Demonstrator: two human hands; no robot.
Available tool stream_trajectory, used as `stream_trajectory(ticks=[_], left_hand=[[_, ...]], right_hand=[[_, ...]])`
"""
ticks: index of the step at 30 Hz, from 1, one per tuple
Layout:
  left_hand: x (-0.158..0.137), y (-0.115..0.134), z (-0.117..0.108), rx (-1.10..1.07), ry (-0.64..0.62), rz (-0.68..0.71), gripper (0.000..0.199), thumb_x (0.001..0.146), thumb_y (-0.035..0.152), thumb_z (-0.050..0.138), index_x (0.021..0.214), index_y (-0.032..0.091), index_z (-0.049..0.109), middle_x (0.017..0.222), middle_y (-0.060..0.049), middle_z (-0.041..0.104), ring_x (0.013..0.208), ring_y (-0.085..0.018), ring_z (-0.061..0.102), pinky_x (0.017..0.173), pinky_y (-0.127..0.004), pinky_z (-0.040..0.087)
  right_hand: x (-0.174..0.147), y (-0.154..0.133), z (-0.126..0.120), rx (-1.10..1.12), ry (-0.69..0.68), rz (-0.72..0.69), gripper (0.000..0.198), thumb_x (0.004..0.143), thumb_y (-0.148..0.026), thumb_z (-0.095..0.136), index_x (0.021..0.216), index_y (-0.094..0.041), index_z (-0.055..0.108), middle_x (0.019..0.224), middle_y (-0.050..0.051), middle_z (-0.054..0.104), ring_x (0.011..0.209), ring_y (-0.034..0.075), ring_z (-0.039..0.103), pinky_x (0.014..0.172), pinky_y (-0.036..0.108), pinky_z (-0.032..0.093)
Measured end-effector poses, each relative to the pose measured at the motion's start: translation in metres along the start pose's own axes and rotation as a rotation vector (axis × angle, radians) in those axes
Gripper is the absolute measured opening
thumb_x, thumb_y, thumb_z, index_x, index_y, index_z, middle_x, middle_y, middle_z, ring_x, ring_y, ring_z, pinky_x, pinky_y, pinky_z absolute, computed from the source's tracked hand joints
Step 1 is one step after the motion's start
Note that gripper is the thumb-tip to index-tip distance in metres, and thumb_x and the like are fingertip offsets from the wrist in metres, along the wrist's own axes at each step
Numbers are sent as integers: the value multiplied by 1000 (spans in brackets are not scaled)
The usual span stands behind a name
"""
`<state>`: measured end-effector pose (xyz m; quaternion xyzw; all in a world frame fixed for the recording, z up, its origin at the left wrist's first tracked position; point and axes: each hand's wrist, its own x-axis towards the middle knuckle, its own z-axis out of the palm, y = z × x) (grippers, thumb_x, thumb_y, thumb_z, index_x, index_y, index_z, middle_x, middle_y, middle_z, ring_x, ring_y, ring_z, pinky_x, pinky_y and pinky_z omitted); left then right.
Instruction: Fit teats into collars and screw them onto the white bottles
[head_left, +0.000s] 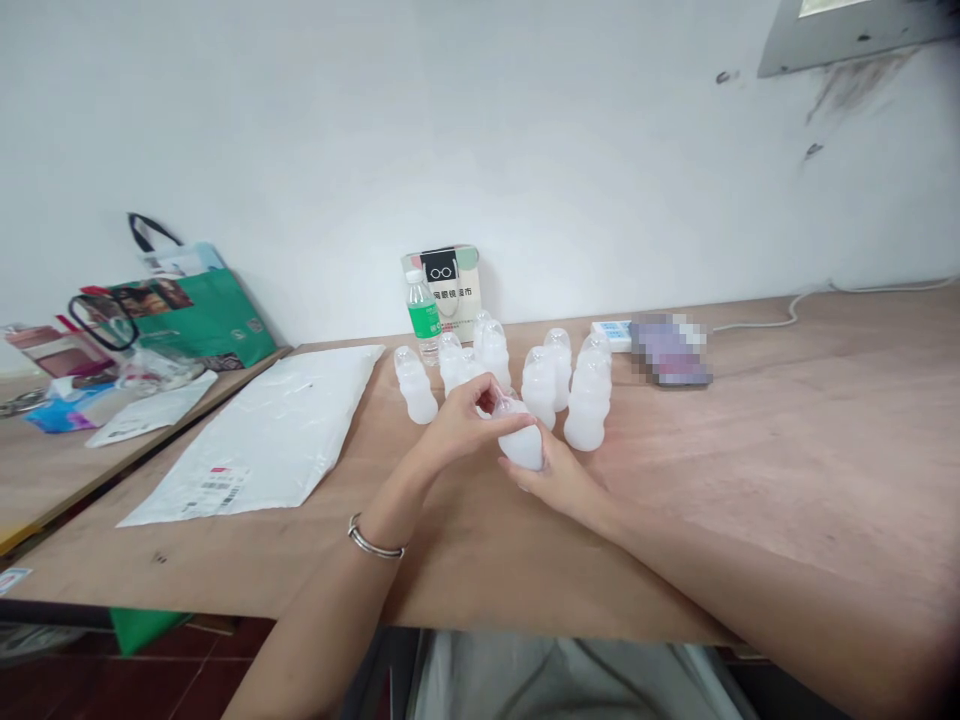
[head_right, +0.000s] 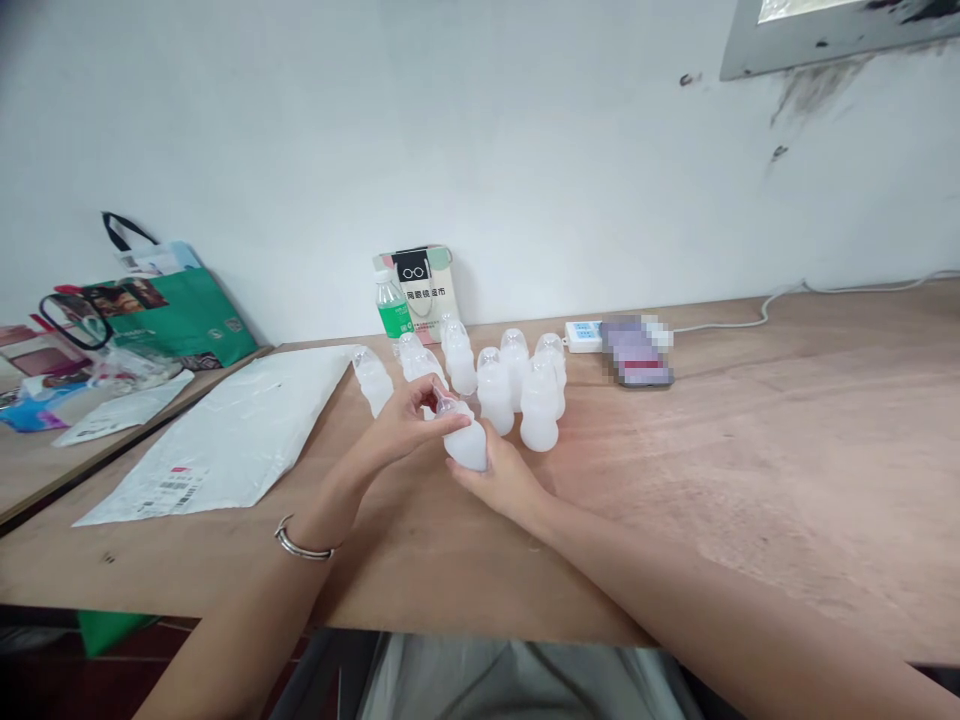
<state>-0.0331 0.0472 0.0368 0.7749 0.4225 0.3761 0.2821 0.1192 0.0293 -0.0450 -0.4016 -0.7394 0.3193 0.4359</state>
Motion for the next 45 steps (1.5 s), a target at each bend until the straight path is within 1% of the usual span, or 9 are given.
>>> stream_trajectory(ticks=[11, 15, 19, 23, 28, 33, 36, 40, 45], left_hand=[[-3, -3, 1, 115, 96, -98, 42, 65, 54, 64, 67, 17, 44, 64, 4, 43, 59, -9, 40, 54, -25, 30], [-1, -3, -4, -116, -131, 11, 27, 76, 41, 59, 86, 17, 56, 89, -3, 59, 81, -14, 53, 73, -29, 42], [-4, 0, -4, -321, -314, 58, 32, 81, 35, 56, 110, 21, 54, 111, -6, 58, 100, -17, 54, 85, -32, 43], [-4, -1, 0, -347, -248, 91, 55, 72, 31, 68, 122, 24, 45, 121, -8, 53, 111, -19, 50, 91, -33, 40], [1, -8, -13, -429, -173, 107, 48, 76, 41, 62, 118, 22, 47, 111, -9, 57, 107, -19, 52, 91, -33, 41], [-2, -5, -10, -468, -269, 177, 71, 64, 58, 66, 122, 22, 45, 113, -10, 56, 106, -22, 52, 88, -34, 42], [-3, -4, -6, -420, -265, 139, 63, 67, 52, 67, 120, 23, 46, 113, -10, 56, 105, -21, 53, 88, -34, 42], [0, -11, -10, -454, -97, 174, 49, 74, 53, 60, 110, 21, 51, 104, -9, 60, 100, -20, 55, 87, -34, 42], [-4, -7, -2, -304, -83, 220, 50, 61, 54, 70, 94, 19, 55, 97, -5, 59, 92, -18, 54, 81, -30, 41]], right_hand=[[-1, -5, -1, -100, -12, 38, 49, 77, -32, 58, 122, -22, 40, 104, 7, 63, 94, 25, 60, 79, 43, 48], [-1, -3, -2, 36, -46, 94, 40, 75, -33, 61, 112, -20, 48, 100, 6, 63, 91, 24, 59, 79, 41, 49], [-3, -9, -4, 166, -76, 140, 37, 75, -35, 61, 107, -20, 51, 95, 5, 63, 86, 22, 60, 74, 38, 50], [-7, -14, -7, 226, -52, 110, 39, 73, -36, 63, 107, -21, 51, 90, 4, 62, 82, 21, 59, 71, 37, 50], [-10, -13, -10, 280, -20, 65, 35, 73, -40, 62, 98, -19, 50, 82, 4, 60, 75, 20, 57, 70, 36, 49], [-13, -13, -7, 218, -29, 67, 43, 73, -38, 63, 109, -22, 47, 89, 5, 60, 80, 20, 58, 69, 35, 50], [-15, -18, -10, 240, -113, 8, 37, 73, -37, 62, 104, -21, 50, 82, 4, 59, 73, 18, 57, 65, 33, 49], [-15, -21, -14, 231, -104, -79, 23, 73, -39, 61, 84, -20, 52, 75, 3, 58, 67, 17, 55, 63, 33, 48], [-10, -13, -12, 192, 34, -9, 38, 72, -39, 63, 103, -22, 49, 99, 7, 61, 91, 22, 57, 77, 36, 48]])
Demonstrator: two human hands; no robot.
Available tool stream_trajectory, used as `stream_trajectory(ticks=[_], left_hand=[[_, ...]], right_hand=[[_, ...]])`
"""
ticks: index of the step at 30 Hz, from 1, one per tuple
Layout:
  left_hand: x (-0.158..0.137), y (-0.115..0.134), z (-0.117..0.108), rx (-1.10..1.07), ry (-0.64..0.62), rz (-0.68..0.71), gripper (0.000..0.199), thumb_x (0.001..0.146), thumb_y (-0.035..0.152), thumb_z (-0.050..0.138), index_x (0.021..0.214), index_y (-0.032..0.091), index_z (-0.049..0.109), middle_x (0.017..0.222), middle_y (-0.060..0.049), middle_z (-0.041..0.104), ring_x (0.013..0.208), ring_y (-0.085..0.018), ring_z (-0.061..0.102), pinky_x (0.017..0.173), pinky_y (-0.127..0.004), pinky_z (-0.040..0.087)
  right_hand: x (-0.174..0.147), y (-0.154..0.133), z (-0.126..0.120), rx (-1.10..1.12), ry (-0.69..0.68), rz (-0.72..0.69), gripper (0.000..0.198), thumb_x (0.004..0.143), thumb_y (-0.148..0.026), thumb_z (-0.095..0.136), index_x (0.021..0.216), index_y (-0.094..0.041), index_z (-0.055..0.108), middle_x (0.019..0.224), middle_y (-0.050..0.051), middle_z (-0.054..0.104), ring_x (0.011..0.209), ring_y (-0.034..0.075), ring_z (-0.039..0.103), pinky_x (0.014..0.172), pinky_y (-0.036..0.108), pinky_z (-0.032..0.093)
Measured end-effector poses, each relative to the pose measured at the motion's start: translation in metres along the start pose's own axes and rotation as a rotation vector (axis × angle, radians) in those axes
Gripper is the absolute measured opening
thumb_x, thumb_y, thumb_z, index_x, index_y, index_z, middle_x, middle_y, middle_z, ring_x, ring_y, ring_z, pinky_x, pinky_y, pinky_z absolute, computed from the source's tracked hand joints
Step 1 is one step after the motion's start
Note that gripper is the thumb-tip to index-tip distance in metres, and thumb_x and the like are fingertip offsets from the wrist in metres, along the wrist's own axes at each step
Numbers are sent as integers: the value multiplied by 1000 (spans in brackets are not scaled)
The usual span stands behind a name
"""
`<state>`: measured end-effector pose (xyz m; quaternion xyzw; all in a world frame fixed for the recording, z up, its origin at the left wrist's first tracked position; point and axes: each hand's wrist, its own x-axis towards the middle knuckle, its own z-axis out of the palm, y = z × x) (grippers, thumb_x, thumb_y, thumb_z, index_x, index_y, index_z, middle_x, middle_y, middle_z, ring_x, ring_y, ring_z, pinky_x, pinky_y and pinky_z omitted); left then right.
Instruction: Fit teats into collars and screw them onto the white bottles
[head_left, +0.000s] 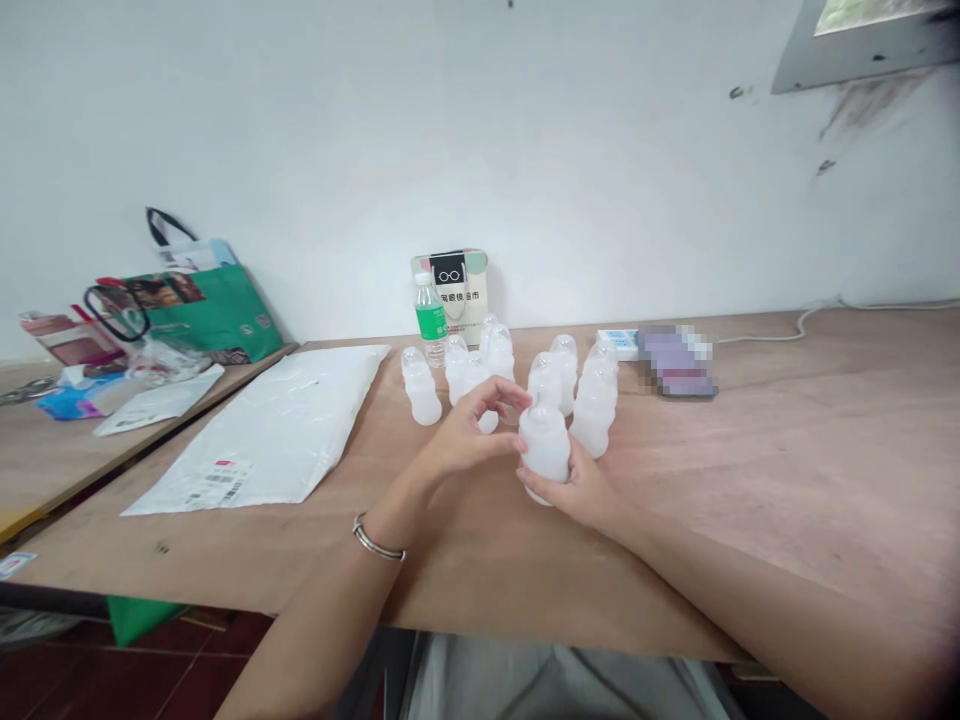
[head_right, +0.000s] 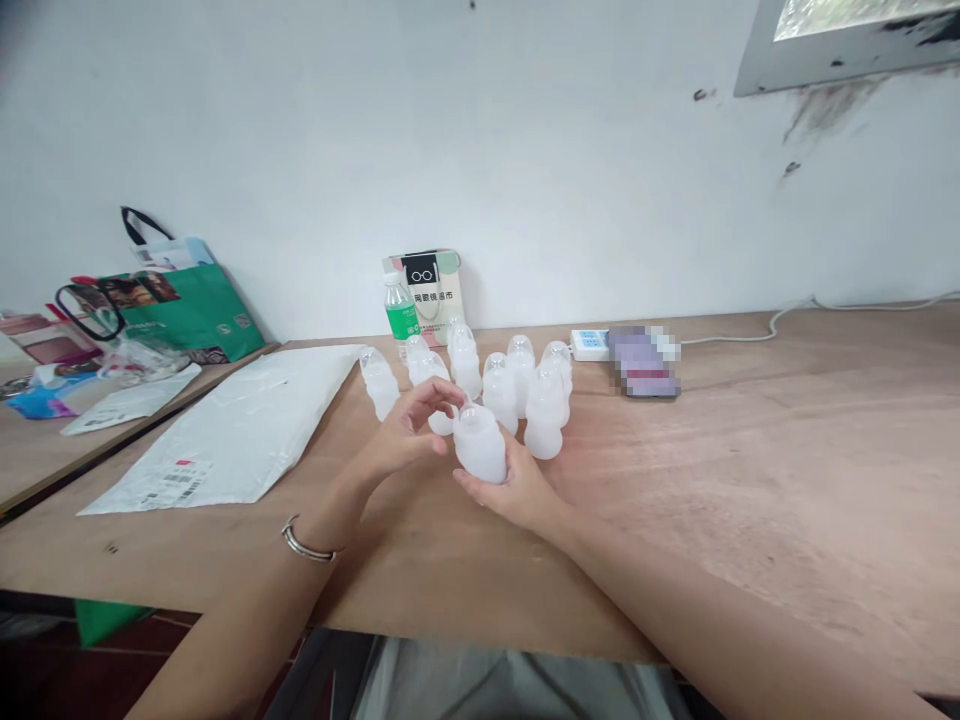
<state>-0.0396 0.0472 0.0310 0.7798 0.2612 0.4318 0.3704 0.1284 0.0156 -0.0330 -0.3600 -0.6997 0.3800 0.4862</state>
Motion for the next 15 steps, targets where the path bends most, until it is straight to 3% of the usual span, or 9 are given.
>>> stream_trajectory(ticks=[2, 3, 6, 8, 10, 12, 15], left_hand=[[-2, 3, 7, 96, -7, -48, 41, 63, 47, 72, 87, 19, 55, 89, -2, 58, 85, -15, 52, 79, -28, 40], [-3, 4, 10, 104, -18, -70, 36, 66, 45, 70, 84, 18, 55, 86, -1, 58, 82, -14, 52, 78, -28, 40], [-3, 3, 12, -30, -90, -83, 35, 72, 48, 63, 83, 16, 57, 85, -4, 60, 84, -15, 54, 77, -29, 41], [-3, 1, 12, -135, -130, -72, 40, 70, 52, 63, 86, 16, 58, 89, -6, 62, 89, -18, 56, 76, -29, 42], [-3, 0, 12, -181, -141, -70, 43, 69, 54, 64, 87, 16, 58, 92, -8, 62, 92, -20, 57, 75, -28, 44], [-3, 1, 11, -171, -123, -82, 45, 69, 56, 62, 87, 16, 57, 91, -7, 62, 90, -20, 57, 74, -28, 44], [-3, 3, 8, -64, -51, -95, 40, 70, 53, 63, 85, 16, 56, 87, -5, 61, 84, -17, 57, 75, -28, 44]], right_hand=[[1, 0, -1, 51, -12, 35, 39, 71, -38, 64, 103, -22, 49, 99, 6, 61, 89, 21, 58, 75, 34, 48], [2, -1, -3, 111, -85, 74, 35, 70, -38, 64, 98, -22, 50, 92, 5, 62, 82, 19, 59, 69, 32, 48], [3, -7, -14, 438, -509, 273, 35, 64, -49, 63, 79, -20, 50, 63, 0, 60, 53, 14, 53, 49, 26, 42], [3, -11, -22, 656, -773, 393, 42, 57, -56, 63, 74, -20, 48, 54, -1, 58, 45, 12, 50, 45, 25, 39], [3, -13, -25, 744, -864, 430, 46, 54, -58, 64, 75, -19, 49, 53, 0, 59, 44, 13, 51, 44, 25, 38], [2, -16, -20, 682, -768, 401, 45, 58, -56, 64, 79, -18, 52, 58, 1, 61, 48, 14, 54, 46, 25, 39], [-1, -20, -6, 418, -299, 312, 39, 65, -47, 66, 89, -19, 53, 75, 3, 63, 64, 15, 57, 55, 26, 43]])
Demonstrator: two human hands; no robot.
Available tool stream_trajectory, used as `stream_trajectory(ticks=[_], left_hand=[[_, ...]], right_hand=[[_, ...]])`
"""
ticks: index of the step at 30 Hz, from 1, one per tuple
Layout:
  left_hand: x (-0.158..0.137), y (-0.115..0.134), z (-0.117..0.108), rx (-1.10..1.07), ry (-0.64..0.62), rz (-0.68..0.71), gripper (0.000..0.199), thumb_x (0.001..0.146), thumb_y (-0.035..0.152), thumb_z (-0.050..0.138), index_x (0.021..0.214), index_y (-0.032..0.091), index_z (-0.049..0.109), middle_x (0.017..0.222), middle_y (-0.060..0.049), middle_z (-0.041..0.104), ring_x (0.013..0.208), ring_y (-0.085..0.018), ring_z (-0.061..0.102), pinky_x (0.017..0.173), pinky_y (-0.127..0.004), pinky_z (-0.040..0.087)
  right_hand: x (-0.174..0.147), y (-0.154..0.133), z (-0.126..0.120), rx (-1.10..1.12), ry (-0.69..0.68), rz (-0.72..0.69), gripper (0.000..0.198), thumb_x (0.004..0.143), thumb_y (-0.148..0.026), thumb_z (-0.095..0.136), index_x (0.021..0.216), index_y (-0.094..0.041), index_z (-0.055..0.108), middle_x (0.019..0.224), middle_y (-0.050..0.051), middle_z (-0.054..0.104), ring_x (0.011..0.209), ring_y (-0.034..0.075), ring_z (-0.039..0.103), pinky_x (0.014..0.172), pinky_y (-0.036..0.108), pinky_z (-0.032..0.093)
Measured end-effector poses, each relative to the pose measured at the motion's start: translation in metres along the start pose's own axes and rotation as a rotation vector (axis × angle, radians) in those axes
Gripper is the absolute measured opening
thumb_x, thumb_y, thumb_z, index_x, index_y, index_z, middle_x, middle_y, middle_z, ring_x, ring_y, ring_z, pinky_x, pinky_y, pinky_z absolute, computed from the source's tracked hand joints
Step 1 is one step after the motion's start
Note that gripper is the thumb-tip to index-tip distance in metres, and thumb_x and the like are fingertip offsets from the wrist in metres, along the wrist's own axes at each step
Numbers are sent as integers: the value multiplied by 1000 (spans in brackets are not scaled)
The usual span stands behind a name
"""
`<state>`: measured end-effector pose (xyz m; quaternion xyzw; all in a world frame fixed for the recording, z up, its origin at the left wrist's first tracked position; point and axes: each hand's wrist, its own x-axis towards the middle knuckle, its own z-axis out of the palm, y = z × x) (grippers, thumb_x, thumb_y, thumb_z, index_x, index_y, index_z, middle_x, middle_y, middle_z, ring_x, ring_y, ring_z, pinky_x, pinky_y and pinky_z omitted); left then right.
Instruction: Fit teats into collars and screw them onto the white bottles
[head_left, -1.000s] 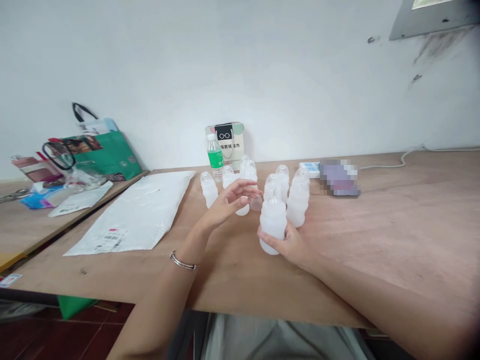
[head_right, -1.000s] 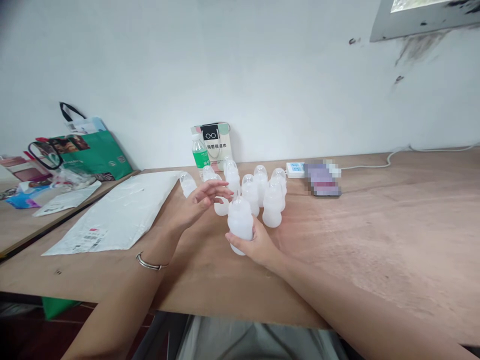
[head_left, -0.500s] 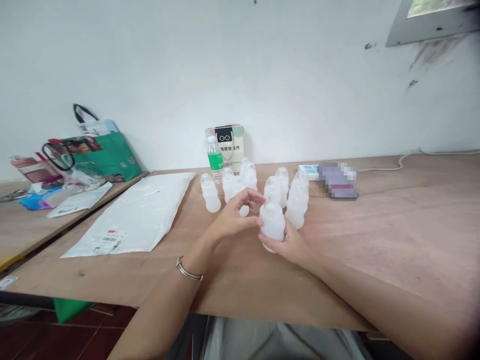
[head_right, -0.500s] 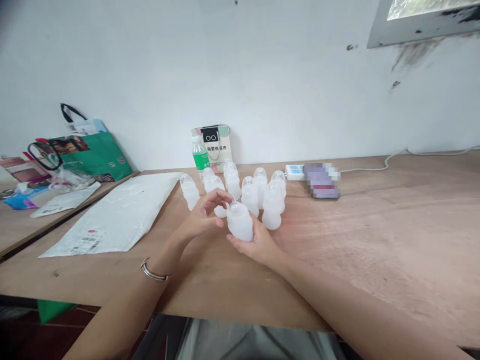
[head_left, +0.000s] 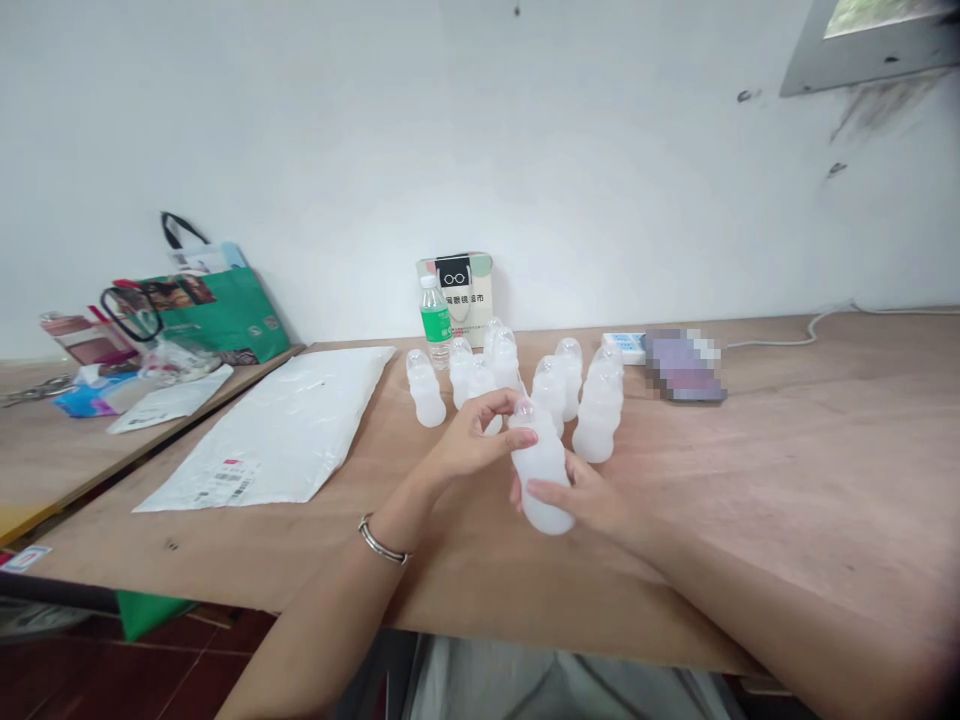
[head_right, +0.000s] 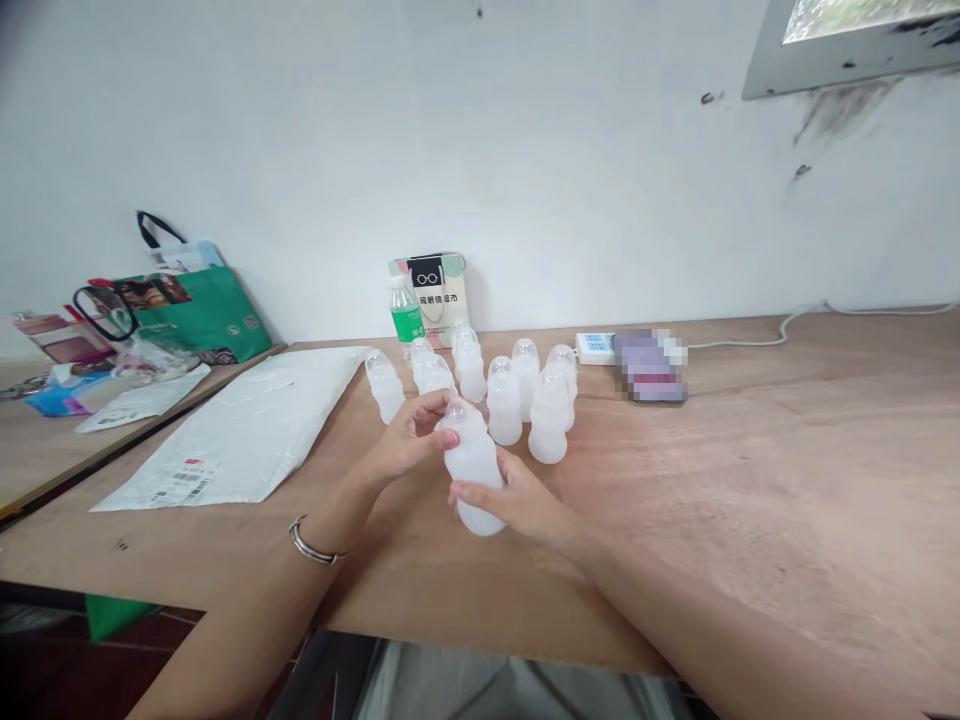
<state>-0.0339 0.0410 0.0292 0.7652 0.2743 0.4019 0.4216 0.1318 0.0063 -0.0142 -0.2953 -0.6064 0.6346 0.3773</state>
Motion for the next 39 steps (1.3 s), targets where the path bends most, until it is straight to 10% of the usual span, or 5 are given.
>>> stream_trajectory(ticks=[3, 8, 16, 27, 39], left_hand=[[0, 1, -1, 75, 3, 3, 34, 73, 48, 61, 85, 17, 56, 88, -4, 60, 85, -16, 55, 78, -28, 43], [0, -1, 1, 66, -72, 24, 34, 78, 49, 56, 87, 16, 57, 89, -5, 60, 86, -16, 54, 78, -29, 42], [9, -19, -13, -44, 92, -37, 50, 89, 55, 28, 96, 17, 59, 102, -9, 63, 97, -19, 57, 86, -35, 45], [29, -68, 12, 879, 8, -99, 53, 84, 16, 37, 136, 10, 22, 141, -18, 29, 130, -26, 32, 105, -42, 33], [3, -28, 9, 913, -31, -185, 10, 80, 25, 50, 85, 16, 54, 85, -8, 58, 66, -18, 56, 58, -30, 41]], right_hand=[[0, 3, 6, -96, 228, -81, 31, 67, -38, 67, 88, -21, 53, 76, 1, 60, 64, 14, 54, 56, 25, 42], [0, 13, -10, 42, -176, 37, 27, 71, -42, 59, 69, -16, 53, 59, 1, 57, 50, 11, 48, 46, 24, 34], [-1, 16, 11, -88, -189, -111, 27, 68, -34, 66, 82, -18, 49, 70, -2, 55, 61, 11, 48, 56, 23, 38], [-4, 21, 12, -149, -288, -131, 31, 67, -29, 67, 88, -18, 48, 71, -3, 52, 62, 9, 46, 54, 22, 38], [-2, 13, 5, -186, -110, -187, 28, 69, -38, 64, 81, -18, 49, 73, -1, 53, 64, 12, 47, 58, 25, 39]])
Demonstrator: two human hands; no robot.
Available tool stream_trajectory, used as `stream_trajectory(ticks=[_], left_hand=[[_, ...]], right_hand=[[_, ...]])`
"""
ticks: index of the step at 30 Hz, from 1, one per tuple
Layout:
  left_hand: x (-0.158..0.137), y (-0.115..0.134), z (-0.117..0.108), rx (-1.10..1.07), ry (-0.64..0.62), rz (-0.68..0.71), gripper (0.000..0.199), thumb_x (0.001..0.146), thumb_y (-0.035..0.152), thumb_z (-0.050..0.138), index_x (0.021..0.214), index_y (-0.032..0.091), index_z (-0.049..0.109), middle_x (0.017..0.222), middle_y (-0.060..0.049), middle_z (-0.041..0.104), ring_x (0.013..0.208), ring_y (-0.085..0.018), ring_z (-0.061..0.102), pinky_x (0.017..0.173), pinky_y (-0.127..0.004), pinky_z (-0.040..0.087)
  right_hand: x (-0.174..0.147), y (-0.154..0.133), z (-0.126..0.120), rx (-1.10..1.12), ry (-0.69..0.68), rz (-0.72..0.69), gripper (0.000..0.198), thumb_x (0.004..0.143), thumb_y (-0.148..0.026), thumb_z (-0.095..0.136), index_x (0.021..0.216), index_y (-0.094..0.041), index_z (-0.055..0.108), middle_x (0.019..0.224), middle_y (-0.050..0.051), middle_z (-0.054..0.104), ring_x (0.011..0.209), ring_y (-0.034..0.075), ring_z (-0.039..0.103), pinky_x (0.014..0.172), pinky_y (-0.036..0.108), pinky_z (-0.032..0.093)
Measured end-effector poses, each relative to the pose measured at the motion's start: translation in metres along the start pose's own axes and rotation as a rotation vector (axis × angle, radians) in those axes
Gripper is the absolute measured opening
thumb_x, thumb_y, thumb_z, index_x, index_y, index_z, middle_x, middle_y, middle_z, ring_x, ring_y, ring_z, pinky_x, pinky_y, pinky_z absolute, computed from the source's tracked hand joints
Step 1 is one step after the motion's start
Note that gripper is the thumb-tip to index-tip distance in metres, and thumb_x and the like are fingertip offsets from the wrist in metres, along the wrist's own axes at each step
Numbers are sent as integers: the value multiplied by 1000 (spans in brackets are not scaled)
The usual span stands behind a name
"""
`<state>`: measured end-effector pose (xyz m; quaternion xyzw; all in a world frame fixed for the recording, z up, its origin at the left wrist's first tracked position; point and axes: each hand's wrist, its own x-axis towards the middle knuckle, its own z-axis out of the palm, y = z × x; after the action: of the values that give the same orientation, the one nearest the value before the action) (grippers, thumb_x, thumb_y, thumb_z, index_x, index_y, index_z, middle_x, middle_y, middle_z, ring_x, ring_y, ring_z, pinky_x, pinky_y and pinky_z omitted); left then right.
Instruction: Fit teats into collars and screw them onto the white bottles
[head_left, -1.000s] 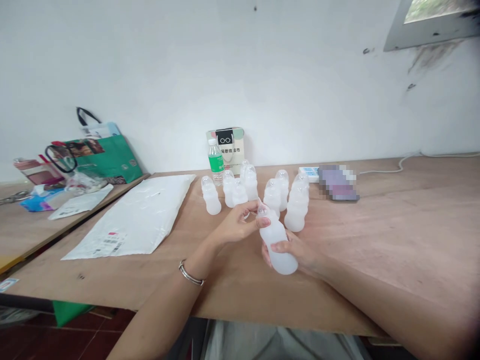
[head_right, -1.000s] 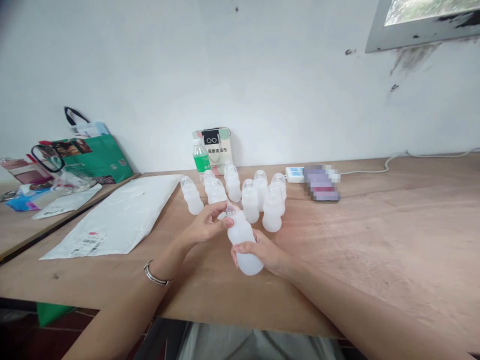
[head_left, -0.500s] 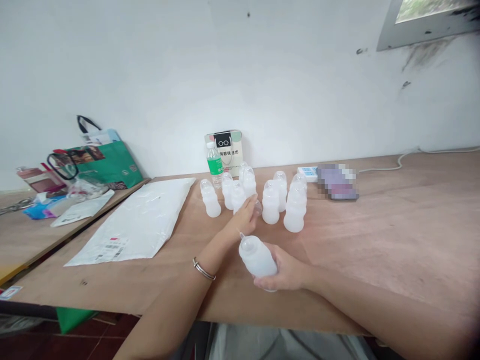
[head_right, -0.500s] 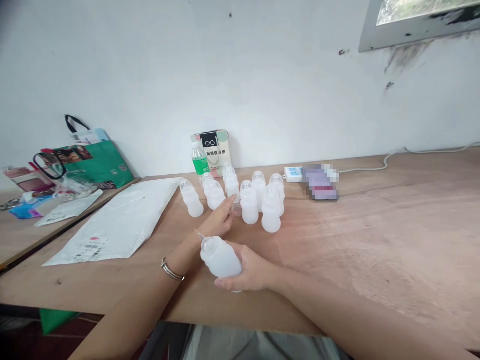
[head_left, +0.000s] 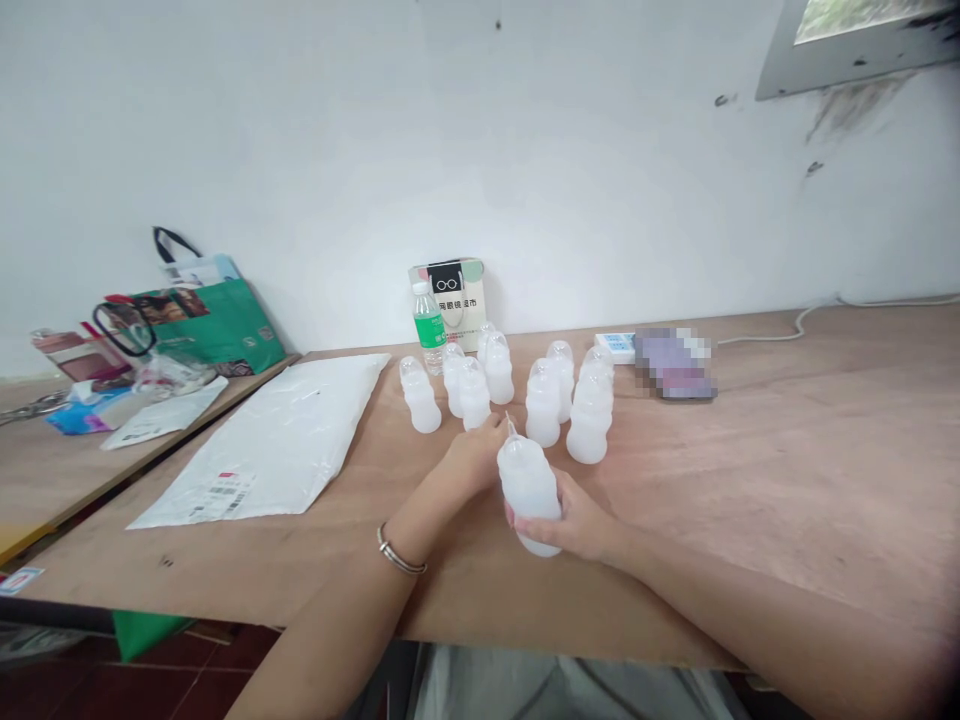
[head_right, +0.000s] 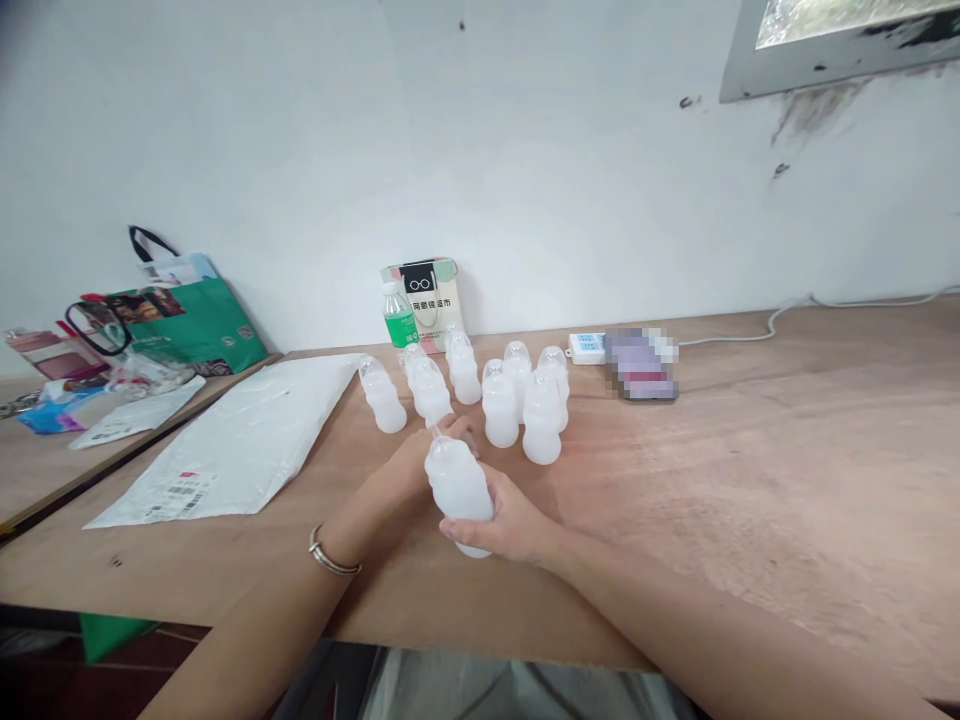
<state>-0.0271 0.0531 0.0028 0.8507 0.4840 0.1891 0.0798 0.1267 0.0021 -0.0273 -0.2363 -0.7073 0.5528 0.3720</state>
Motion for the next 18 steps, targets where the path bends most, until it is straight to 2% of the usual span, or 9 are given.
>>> stream_trajectory(ticks=[3, 5, 7, 9, 10, 15, 18], left_hand=[[-7, -3, -28, -97, 98, -31, 20, 84, 36, 47, 92, 19, 54, 80, -3, 60, 64, -16, 54, 57, -27, 40], [-9, -3, -44, -272, 328, -85, 26, 87, 42, 41, 93, 20, 54, 72, 0, 58, 61, -13, 52, 56, -25, 39], [-11, -1, -54, -452, 566, -82, 29, 90, 43, 35, 90, 20, 53, 67, 1, 54, 58, -11, 48, 54, -23, 38], [-12, 3, -56, -523, 677, -20, 29, 91, 41, 33, 89, 19, 52, 70, 1, 53, 58, -10, 47, 53, -22, 37], [-13, 5, -56, -509, 671, 23, 28, 91, 40, 35, 90, 19, 52, 72, 0, 53, 58, -9, 47, 53, -21, 37], [-13, 6, -43, -296, 426, 250, 23, 90, 34, 38, 89, 18, 54, 73, 0, 56, 61, -9, 48, 57, -22, 37], [-9, 1, -35, -218, 408, 264, 30, 92, 33, 33, 79, 17, 55, 68, 0, 54, 60, -10, 47, 57, -23, 36]], right_hand=[[1, 3, -1, -25, 100, 51, 28, 69, -38, 64, 84, -19, 49, 73, -1, 53, 64, 12, 48, 58, 26, 41], [4, 7, -1, -67, 170, 90, 30, 70, -37, 64, 89, -19, 50, 76, -1, 54, 66, 13, 49, 61, 27, 43], [7, 12, -2, -132, 225, 108, 34, 70, -38, 64, 96, -20, 52, 82, 1, 56, 71, 15, 52, 65, 29, 46], [9, 16, -2, -200, 253, 115, 38, 71, -40, 64, 102, -20, 53, 88, 3, 59, 78, 17, 54, 69, 31, 47], [10, 18, -2, -230, 259, 117, 40, 72, -41, 64, 104, -20, 53, 91, 4, 60, 81, 18, 55, 71, 32, 48], [12, 17, -1, -310, 245, 146, 38, 73, -39, 63, 106, -21, 54, 93, 4, 63, 84, 21, 58, 72, 35, 49], [12, 16, -1, -311, 250, 164, 35, 74, -37, 62, 103, -20, 54, 92, 4, 63, 83, 20, 59, 71, 34, 49]])
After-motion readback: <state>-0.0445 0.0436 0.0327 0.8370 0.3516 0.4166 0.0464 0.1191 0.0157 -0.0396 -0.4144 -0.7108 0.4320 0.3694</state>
